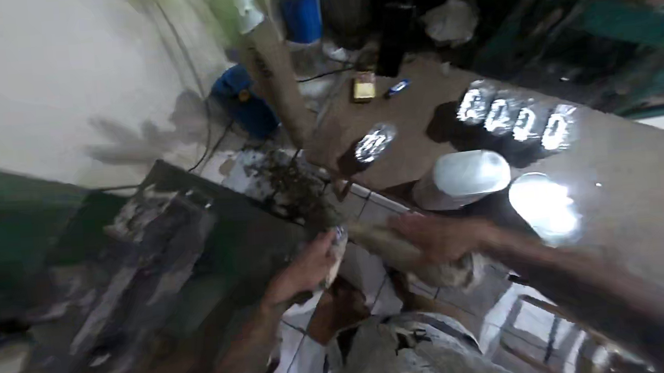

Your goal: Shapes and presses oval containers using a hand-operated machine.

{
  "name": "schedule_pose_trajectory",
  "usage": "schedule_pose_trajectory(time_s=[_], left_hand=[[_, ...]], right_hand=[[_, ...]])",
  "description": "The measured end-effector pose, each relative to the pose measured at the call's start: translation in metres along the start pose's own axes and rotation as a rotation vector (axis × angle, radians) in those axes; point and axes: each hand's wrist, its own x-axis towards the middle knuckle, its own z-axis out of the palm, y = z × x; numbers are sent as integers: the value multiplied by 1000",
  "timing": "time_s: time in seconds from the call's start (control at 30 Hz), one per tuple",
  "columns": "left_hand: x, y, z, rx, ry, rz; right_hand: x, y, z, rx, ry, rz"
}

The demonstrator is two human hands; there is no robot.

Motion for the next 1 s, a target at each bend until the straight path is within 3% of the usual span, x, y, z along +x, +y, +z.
schedule_pose_trajectory(time_s=[0.17, 0.23, 0.3, 0.4, 0.6, 0.73, 0.8, 0.87, 0.9, 0.93, 1.0], left_hand=[[152, 69, -26, 403, 108, 95], [200, 101, -37, 538, 63, 91], [236, 116, -47, 669, 43, 117], [275, 108, -54, 788, -35, 119], [290, 90, -48, 736, -80, 115], [315, 65, -93, 707, -46, 210], [320, 63, -117, 696, -55, 211], [323, 58, -128, 727, -63, 197], [324, 57, -130, 754, -60, 200], [323, 60, -130, 783, -38, 227], [307, 80, -120, 770, 55, 276]], right_hand=[[-10, 168, 148, 75, 242, 475], [-5, 200, 167, 74, 240, 536], [-6, 200, 157, 117, 196, 523], [-7, 208, 152, 168, 191, 540], [-12, 194, 144, 228, 210, 584], [-37, 140, 130, 617, 461, 574], [-72, 95, 108, 689, 785, 418], [-96, 78, 97, 295, 1275, 301], [-105, 87, 87, 33, 1418, 301], [-116, 101, 72, -164, 1430, 327], [-124, 137, 48, -359, 1228, 366]])
